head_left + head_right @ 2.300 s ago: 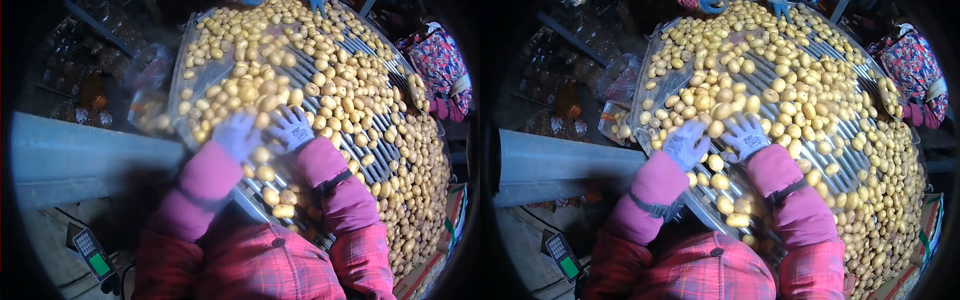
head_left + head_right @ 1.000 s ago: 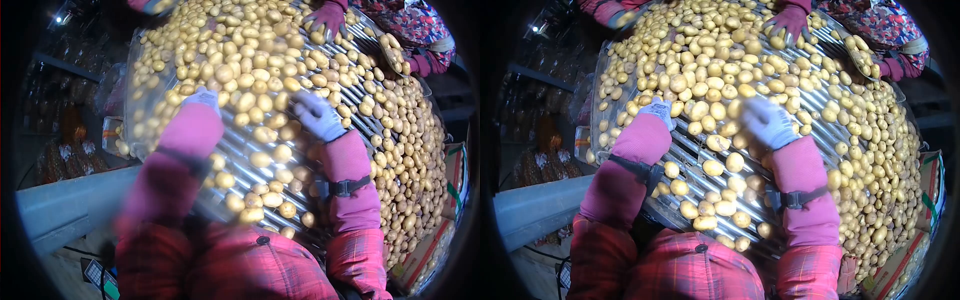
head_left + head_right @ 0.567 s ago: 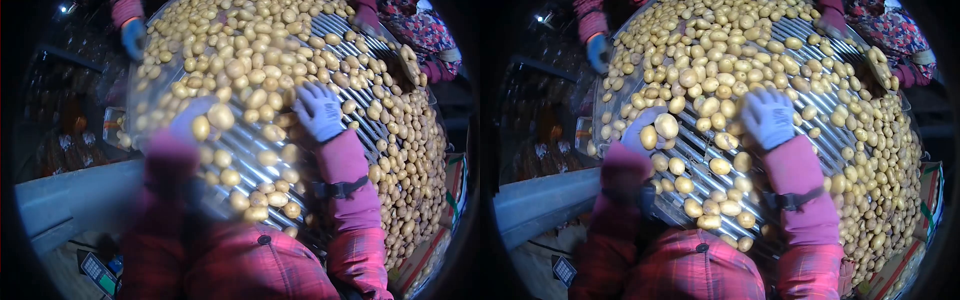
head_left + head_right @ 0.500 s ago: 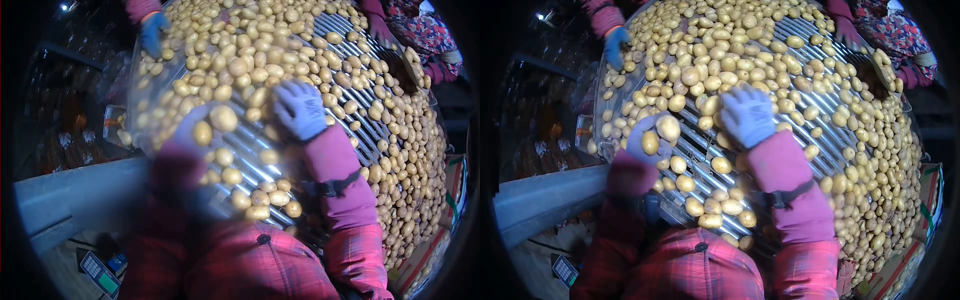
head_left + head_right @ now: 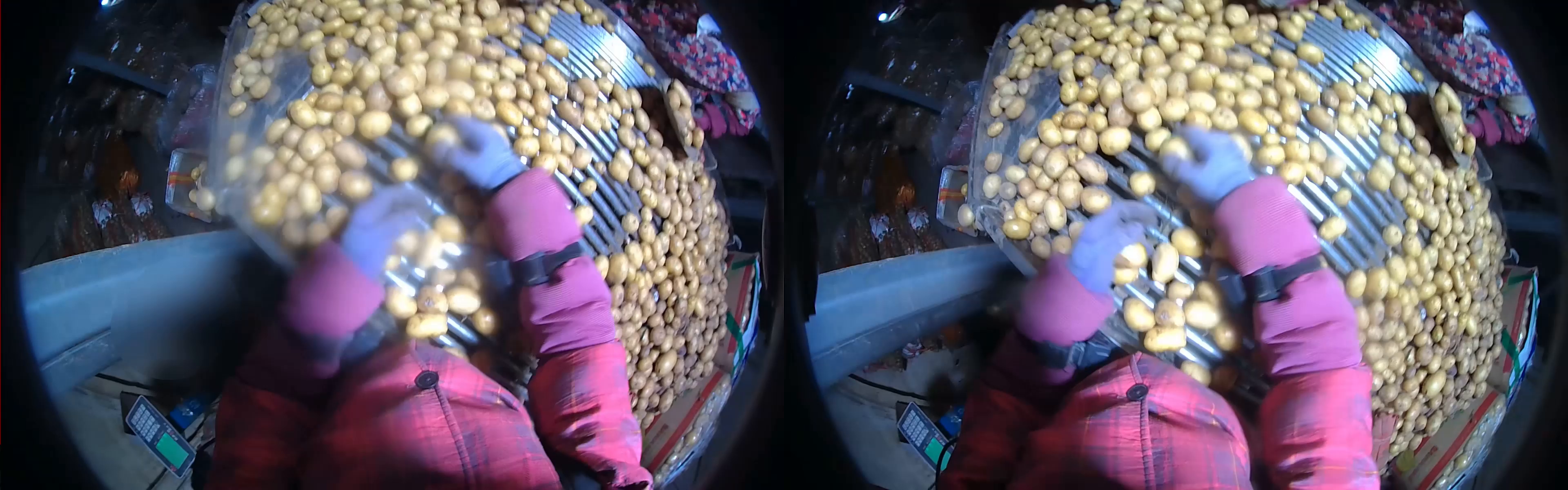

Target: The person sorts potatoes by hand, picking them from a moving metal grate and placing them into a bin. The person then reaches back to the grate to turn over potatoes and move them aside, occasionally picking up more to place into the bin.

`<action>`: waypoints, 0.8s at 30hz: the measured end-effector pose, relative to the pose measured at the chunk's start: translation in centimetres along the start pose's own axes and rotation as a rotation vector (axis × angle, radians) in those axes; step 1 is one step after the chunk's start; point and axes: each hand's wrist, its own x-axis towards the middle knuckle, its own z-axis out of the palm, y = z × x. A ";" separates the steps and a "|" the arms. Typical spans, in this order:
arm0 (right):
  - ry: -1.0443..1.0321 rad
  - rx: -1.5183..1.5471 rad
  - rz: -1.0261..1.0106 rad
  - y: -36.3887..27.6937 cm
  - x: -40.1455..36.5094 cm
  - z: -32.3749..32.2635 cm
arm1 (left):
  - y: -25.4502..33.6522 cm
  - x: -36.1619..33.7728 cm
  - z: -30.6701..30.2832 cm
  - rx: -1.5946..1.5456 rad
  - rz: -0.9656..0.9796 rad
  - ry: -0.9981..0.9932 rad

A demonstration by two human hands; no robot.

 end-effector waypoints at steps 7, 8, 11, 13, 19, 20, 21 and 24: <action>0.192 1.065 0.452 -2.2 -7.5 -8.3 | -4.5 -0.8 -1.4 0.979 0.471 -0.128; 0.046 1.006 0.562 -2.1 -8.3 -9.0 | -2.0 -1.8 0.7 1.125 0.303 -0.131; -0.003 1.075 0.693 -4.3 -9.5 -7.4 | -1.3 -0.5 2.8 1.412 0.020 -0.261; -0.100 1.135 0.681 -5.7 -9.7 -7.3 | -1.7 0.3 1.5 1.274 0.179 -0.306; -0.098 0.928 0.287 -2.1 -9.7 -4.5 | 6.1 -4.0 1.5 0.364 -0.129 -0.037; -0.087 0.813 0.357 -2.3 -9.5 -4.0 | 4.1 -2.5 -0.6 0.138 -0.167 -0.176; -0.074 0.695 0.425 -2.6 -9.4 -3.4 | 1.8 -1.6 -1.4 0.139 -0.161 -0.172; -0.127 0.460 0.241 -6.9 -8.5 -1.7 | -2.5 0.2 -2.3 -0.951 -0.240 -0.150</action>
